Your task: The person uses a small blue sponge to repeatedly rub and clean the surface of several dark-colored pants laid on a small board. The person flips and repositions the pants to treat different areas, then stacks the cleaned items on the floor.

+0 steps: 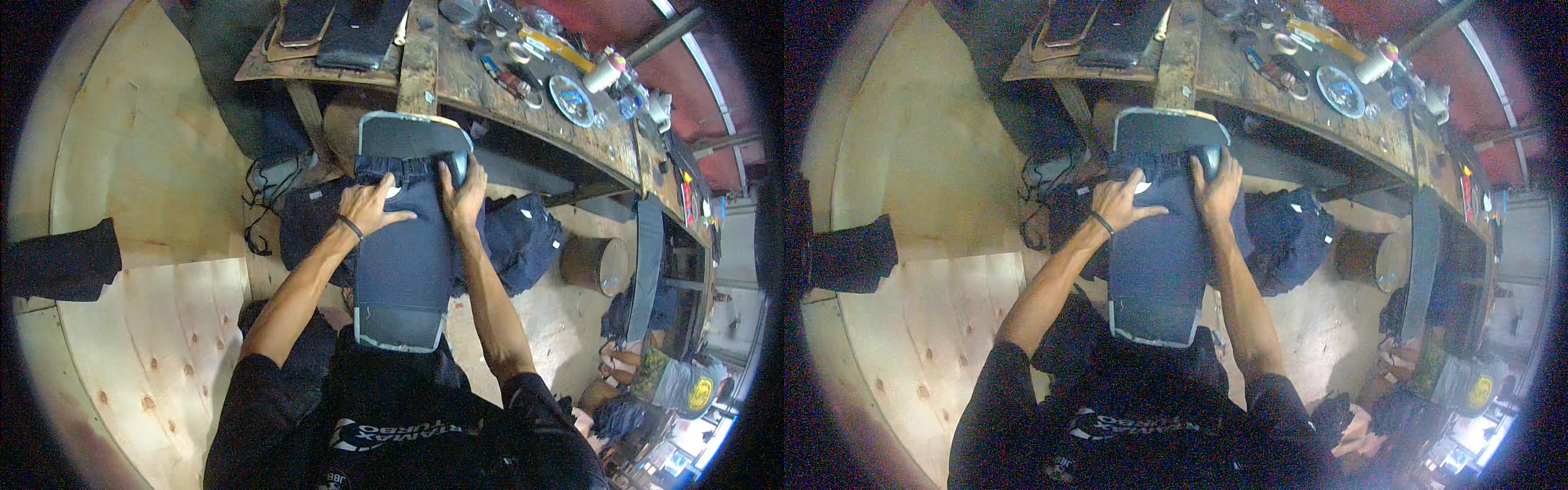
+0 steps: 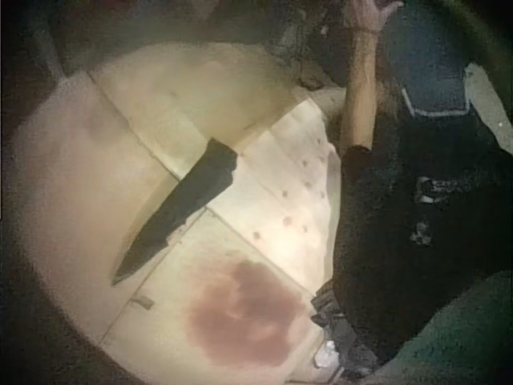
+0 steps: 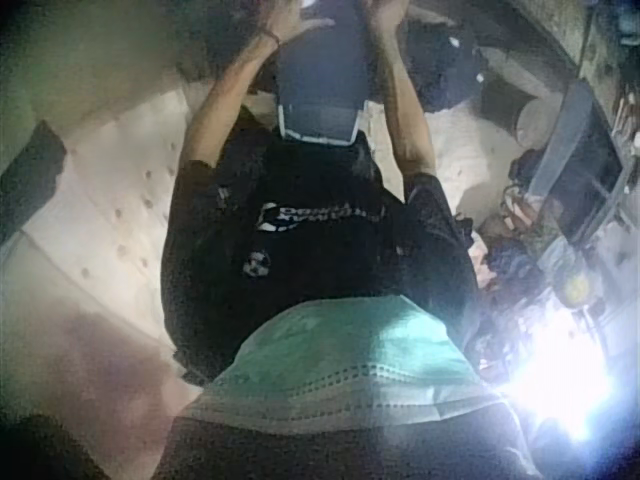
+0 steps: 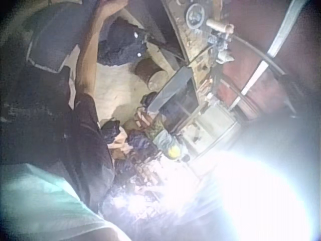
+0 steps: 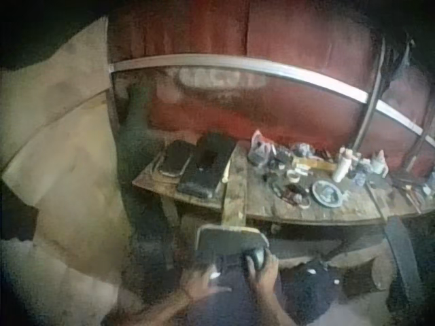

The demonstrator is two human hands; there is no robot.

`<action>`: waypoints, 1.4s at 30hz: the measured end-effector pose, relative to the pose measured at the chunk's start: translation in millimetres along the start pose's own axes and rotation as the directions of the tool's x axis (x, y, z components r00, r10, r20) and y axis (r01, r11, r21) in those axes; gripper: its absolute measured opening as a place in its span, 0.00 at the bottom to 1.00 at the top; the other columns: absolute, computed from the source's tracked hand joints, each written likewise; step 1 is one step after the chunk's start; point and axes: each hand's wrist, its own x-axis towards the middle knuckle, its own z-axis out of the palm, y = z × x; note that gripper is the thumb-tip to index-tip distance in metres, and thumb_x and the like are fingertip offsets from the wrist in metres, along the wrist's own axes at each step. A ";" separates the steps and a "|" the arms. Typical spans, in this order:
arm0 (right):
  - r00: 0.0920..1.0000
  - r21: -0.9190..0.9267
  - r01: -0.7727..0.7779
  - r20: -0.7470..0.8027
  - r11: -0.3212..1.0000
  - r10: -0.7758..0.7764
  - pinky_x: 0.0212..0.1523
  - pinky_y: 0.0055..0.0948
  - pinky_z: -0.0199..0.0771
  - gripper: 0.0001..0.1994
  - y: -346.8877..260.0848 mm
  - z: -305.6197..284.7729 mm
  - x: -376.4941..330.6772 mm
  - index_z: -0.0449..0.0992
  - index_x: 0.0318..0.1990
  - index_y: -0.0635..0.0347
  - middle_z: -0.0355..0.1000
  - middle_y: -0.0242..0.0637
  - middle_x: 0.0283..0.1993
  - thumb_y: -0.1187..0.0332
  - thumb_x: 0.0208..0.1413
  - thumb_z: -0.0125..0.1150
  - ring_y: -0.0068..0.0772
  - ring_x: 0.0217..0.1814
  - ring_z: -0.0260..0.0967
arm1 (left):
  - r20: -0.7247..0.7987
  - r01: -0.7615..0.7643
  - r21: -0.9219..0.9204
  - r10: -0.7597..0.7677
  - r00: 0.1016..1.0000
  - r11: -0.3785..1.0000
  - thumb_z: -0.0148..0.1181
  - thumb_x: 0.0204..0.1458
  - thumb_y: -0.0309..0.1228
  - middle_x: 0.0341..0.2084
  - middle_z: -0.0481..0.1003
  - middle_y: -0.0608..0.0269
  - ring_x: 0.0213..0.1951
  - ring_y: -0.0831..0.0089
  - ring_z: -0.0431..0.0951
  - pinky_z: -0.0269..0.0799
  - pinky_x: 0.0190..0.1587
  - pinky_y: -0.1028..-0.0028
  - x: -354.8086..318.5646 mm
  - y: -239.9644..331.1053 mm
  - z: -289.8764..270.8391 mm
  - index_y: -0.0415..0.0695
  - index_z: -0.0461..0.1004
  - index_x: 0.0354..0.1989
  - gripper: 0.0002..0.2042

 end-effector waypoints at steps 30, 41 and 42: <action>0.558 0.229 0.167 0.780 0.959 -0.284 0.57 0.52 0.71 0.33 -86.5 -84.7 -83.2 0.76 0.68 0.59 0.72 0.49 0.51 0.59 0.56 0.79 0.55 0.54 0.69 | -0.272 0.047 0.165 -0.001 0.962 0.985 0.70 0.20 0.85 0.84 0.33 0.38 0.84 0.37 0.30 0.24 0.71 0.15 63.0 -14.0 16.2 0.57 0.41 0.86 0.81; 0.593 0.001 -0.022 0.805 1.000 0.012 0.64 0.57 0.69 0.32 -85.5 -122.9 -118.3 0.75 0.69 0.60 0.71 0.52 0.57 0.62 0.58 0.78 0.56 0.57 0.68 | -0.197 0.066 0.178 -0.030 0.980 0.982 0.73 0.22 0.82 0.84 0.35 0.39 0.84 0.38 0.33 0.30 0.71 0.14 65.8 -16.5 19.9 0.59 0.44 0.86 0.78; 0.651 0.035 0.014 0.758 0.999 -0.035 0.62 0.58 0.69 0.33 -88.9 -126.1 -120.6 0.74 0.69 0.60 0.71 0.52 0.57 0.62 0.57 0.78 0.56 0.57 0.68 | -0.247 0.028 0.171 0.015 0.969 0.985 0.73 0.22 0.82 0.84 0.35 0.39 0.84 0.38 0.34 0.31 0.71 0.15 65.7 -16.6 20.2 0.59 0.44 0.86 0.78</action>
